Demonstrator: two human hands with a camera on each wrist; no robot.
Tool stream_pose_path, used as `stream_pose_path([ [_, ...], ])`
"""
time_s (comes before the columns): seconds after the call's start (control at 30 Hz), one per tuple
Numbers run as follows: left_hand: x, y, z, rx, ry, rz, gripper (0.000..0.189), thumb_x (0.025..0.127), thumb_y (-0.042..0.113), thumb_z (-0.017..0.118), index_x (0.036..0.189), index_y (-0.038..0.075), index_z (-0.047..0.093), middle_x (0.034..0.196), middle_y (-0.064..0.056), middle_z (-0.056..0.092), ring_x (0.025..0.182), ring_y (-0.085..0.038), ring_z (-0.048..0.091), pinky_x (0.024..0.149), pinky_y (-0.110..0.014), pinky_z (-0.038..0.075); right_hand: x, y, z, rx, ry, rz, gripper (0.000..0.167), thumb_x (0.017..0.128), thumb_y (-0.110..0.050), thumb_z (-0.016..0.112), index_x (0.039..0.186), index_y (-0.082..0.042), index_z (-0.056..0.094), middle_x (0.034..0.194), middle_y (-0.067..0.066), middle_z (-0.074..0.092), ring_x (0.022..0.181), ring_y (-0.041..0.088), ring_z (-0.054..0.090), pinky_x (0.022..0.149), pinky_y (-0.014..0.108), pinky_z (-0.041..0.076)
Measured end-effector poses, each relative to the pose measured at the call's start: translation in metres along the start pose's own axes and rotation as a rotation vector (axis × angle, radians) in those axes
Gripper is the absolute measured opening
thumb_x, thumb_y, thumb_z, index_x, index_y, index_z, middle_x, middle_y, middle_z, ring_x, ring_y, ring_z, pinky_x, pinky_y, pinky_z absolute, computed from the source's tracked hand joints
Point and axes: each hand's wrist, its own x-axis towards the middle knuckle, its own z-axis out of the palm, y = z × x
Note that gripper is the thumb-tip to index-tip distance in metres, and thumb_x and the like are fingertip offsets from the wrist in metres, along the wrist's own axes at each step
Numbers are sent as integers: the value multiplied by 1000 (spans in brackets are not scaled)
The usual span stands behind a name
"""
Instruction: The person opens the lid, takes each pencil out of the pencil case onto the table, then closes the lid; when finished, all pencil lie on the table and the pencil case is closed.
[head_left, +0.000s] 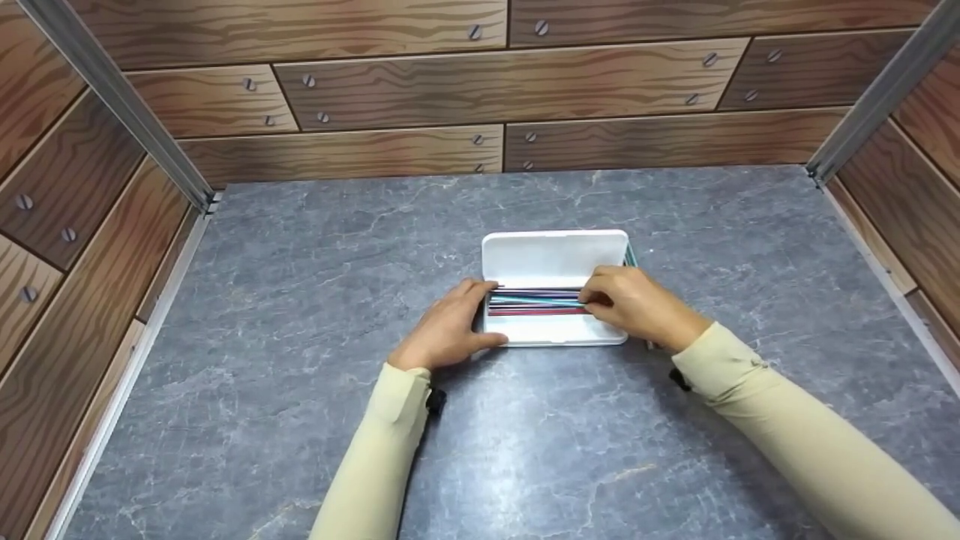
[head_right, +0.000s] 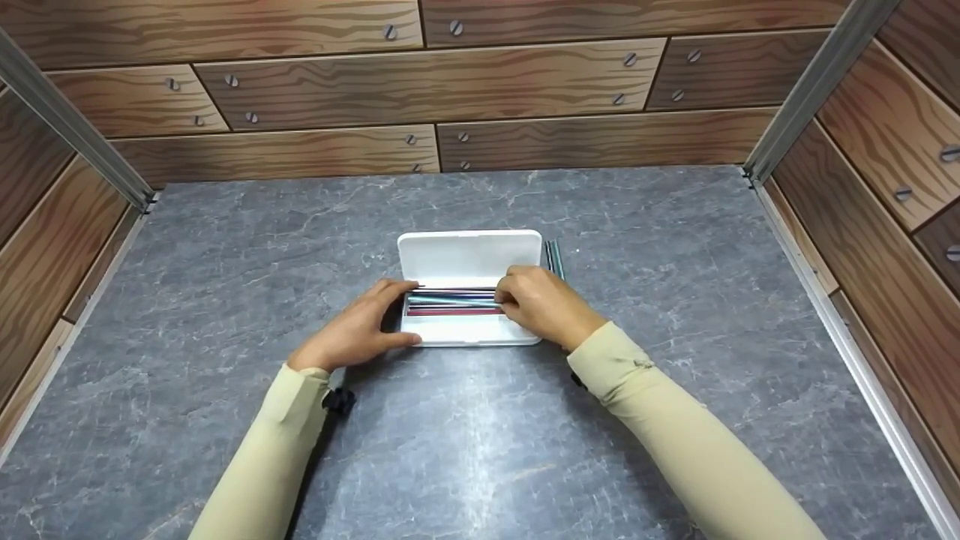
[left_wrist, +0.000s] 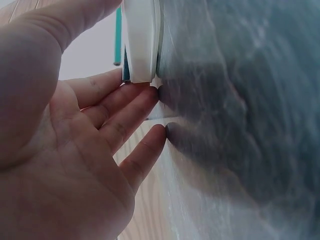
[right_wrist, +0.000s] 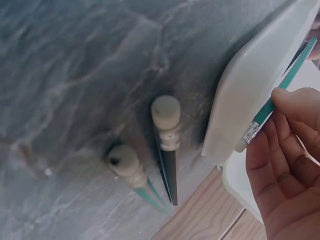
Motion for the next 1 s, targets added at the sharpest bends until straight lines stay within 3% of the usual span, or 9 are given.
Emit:
stream_pose_path([
  [0.4, 0, -1, 2, 17, -4, -10, 87, 98, 36, 89, 168, 5, 47, 162, -18, 57, 154, -37, 54, 132, -56, 42, -9, 3, -7, 41, 74, 79, 9, 95, 3, 83, 101, -2, 84, 94, 9, 81, 85, 23, 76, 77, 39, 66],
  [0.47, -1, -1, 2, 13, -2, -7, 87, 98, 35, 89, 168, 4, 47, 161, -18, 57, 153, -37, 55, 131, -57, 42, -11, 3, -9, 63, 84, 106, 9, 94, 3, 82, 102, -2, 85, 93, 8, 81, 84, 20, 75, 77, 35, 64],
  [0.5, 4, -10, 8, 26, 7, 9, 89, 98, 39, 89, 168, 4, 47, 161, -17, 58, 153, -35, 55, 131, -54, 43, -12, 4, -11, 72, 88, 121, 9, 95, 2, 82, 102, -2, 85, 93, 8, 81, 84, 19, 74, 77, 33, 63],
  [0.7, 6, -11, 9, 26, 7, 6, 88, 98, 39, 88, 168, 3, 47, 160, -17, 58, 151, -35, 57, 130, -55, 45, -22, 10, -18, 131, 132, 211, 11, 95, 2, 82, 104, -3, 85, 96, 9, 82, 85, 12, 72, 80, 25, 61],
  [0.73, 1, -2, 3, 14, -1, -10, 87, 98, 35, 88, 167, 2, 47, 160, -19, 58, 151, -37, 56, 130, -57, 44, -23, 12, -19, 140, 145, 222, 11, 95, 2, 82, 104, -3, 85, 96, 10, 83, 85, 11, 71, 80, 23, 61],
  [0.83, 1, -2, 2, 12, 1, -4, 87, 97, 36, 89, 167, 3, 48, 160, -18, 59, 151, -37, 57, 130, -57, 45, -30, 16, -23, 162, 186, 252, 11, 95, 2, 83, 105, -2, 85, 97, 11, 83, 83, 5, 69, 78, 14, 57],
  [0.9, 6, -14, 9, 32, 21, 23, 89, 97, 42, 89, 167, 5, 48, 158, -15, 60, 149, -34, 58, 128, -55, 47, -34, 20, -26, 175, 215, 279, 12, 94, 2, 83, 106, -1, 85, 97, 13, 84, 82, 0, 67, 76, 8, 54],
  [1.0, 6, -15, 8, 27, 20, 25, 89, 97, 42, 89, 167, 5, 48, 157, -15, 60, 148, -33, 59, 127, -55, 47, -40, 24, -30, 204, 257, 331, 12, 95, 2, 83, 107, 1, 85, 97, 17, 84, 79, -7, 64, 73, 5, 52],
])
